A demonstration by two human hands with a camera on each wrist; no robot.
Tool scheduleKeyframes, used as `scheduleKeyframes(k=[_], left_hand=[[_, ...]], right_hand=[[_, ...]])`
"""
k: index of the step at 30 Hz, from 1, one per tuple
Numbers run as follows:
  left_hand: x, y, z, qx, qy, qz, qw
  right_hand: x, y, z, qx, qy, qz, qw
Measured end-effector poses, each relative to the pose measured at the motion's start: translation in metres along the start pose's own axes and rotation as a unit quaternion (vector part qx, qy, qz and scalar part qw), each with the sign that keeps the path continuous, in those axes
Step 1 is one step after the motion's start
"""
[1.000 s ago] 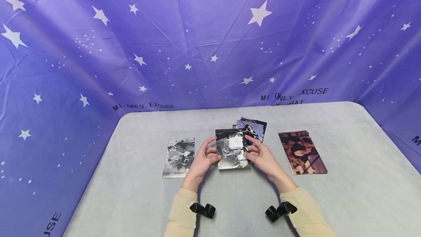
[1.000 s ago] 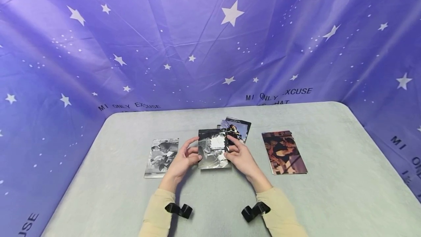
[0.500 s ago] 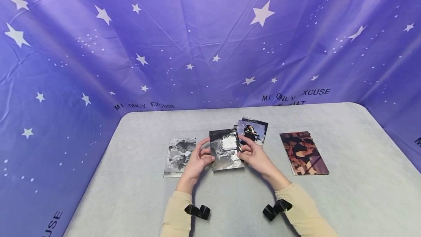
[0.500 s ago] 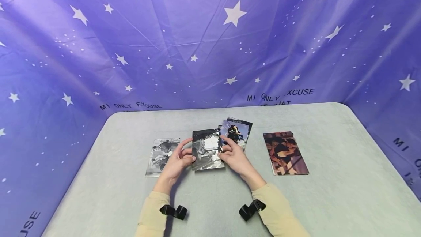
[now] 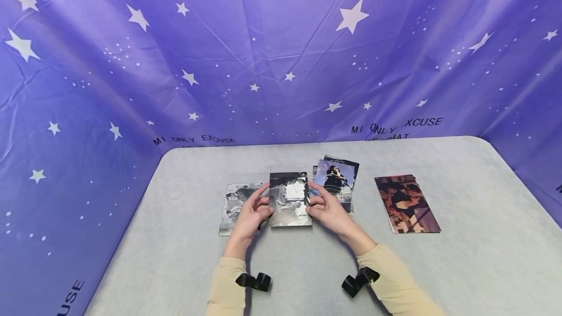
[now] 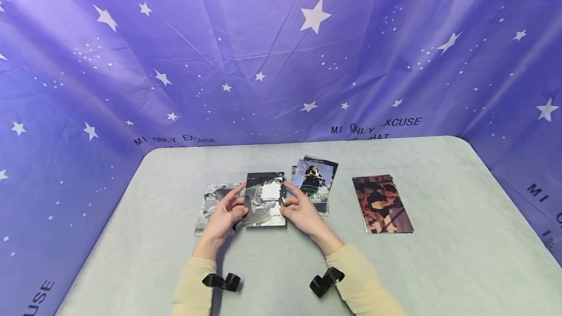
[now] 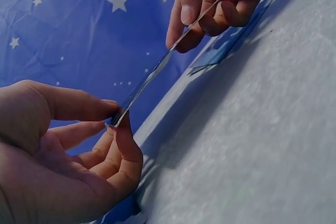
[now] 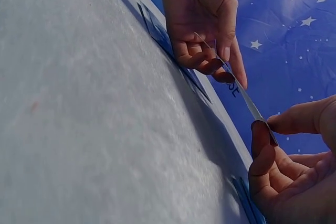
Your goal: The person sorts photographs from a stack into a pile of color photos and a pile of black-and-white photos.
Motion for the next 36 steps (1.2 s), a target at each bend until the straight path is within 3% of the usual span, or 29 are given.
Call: scheduleKeyframes(k=[20, 36], left_hand=[[-0.021, 0.007, -0.033, 0.028, 0.022, -0.007, 0.9993], [-0.035, 0.011, -0.063, 0.059, 0.013, -0.019, 0.9980]], right_hand=[[0.014, -0.002, 0.035, 0.011, -0.019, -0.007, 0.9997], [0.027, 0.001, 0.068, 0.018, -0.032, -0.005, 0.9993]])
Point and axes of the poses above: each hand's wrist, its own x-axis towards the middle knuckle, its own z-axis out of the palm, y = z × x, the point moved 9 cm from there along x, towards the middle knuckle, and after that the axes turned 13 degrees about -y, right-handed, at the moved point
